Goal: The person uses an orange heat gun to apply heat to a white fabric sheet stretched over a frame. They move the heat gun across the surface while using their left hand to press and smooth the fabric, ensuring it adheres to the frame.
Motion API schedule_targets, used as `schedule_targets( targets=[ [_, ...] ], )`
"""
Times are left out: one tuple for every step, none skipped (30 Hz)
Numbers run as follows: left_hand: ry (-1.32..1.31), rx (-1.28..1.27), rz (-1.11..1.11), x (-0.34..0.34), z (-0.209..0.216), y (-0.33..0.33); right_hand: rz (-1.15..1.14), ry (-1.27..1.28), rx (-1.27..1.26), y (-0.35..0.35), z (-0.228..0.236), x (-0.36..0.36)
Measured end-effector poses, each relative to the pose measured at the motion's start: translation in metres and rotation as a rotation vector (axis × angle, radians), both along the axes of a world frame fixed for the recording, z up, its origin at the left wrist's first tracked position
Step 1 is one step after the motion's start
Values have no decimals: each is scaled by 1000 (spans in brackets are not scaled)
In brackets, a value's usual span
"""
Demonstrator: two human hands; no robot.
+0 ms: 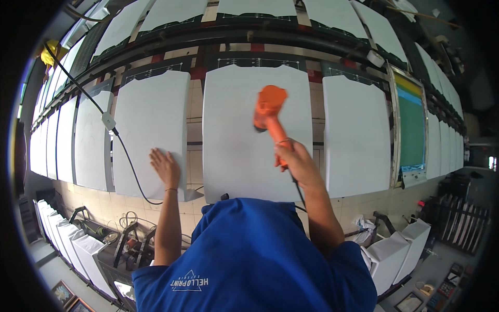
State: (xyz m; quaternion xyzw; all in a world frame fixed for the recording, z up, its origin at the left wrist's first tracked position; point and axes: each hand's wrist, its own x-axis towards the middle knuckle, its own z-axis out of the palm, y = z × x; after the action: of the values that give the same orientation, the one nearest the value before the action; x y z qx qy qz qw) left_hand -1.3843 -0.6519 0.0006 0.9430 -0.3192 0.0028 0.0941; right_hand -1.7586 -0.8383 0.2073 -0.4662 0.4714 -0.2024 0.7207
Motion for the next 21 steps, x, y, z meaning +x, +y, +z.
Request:
schedule_targets(
  targets=[
    [-6, -14, -61, -11, 0, -3, 44, -62, 23, 4, -6, 14],
    [-7, -31, -126, -21, 1, -6, 100, -79, 18, 8, -6, 29],
    [-9, -17, -194, -29, 4, -7, 150, -95, 32, 12, -6, 45],
    [-10, -5, -261, -36, 5, -7, 202, -109, 45, 15, -5, 61],
    [-11, 7, -329, -40, 7, -5, 253, -123, 56, 17, -5, 69],
    [0, -8, -356, -41, 10, -3, 249, -113, 52, 19, -5, 69],
    [0, 6, -399, -41, 12, -2, 248, -98, 45, 21, -6, 68],
    [0, 21, -443, -41, 16, -1, 247, -83, 38, 22, -6, 68],
    [-1, 36, -488, -40, 19, 0, 213, -67, 21, 22, -5, 64],
    [-2, 52, -541, -38, 22, 2, 182, -46, 7, 21, -2, 55],
    [1, 67, -597, -36, 24, 3, 147, -22, -7, 21, -1, 42],
    [4, 83, -654, -36, 26, 3, 108, 2, -28, 19, -1, 28],
    [21, 79, -663, -37, 27, 3, 57, 22, -43, 19, 3, 14],
    [33, 74, -666, -37, 29, 3, -8, 57, -55, 19, 3, 1],
    [45, 69, -670, -37, 30, 4, -73, 90, -66, 19, 3, -11],
    [41, 57, -666, -37, 31, 2, -121, 99, -76, 19, 3, -25],
    [38, 47, -657, -37, 31, 3, -163, 108, -84, 19, 2, -37],
    [35, 38, -647, -38, 31, 4, -204, 117, -92, 18, 2, -47],
    [29, 30, -651, -37, 31, 4, -235, 125, -92, 17, 3, -55],
    [23, 21, -654, -37, 31, 4, -266, 134, -92, 16, 3, -61],
    [18, 12, -657, -38, 31, 4, -296, 142, -92, 16, 3, -65]
  ],
)
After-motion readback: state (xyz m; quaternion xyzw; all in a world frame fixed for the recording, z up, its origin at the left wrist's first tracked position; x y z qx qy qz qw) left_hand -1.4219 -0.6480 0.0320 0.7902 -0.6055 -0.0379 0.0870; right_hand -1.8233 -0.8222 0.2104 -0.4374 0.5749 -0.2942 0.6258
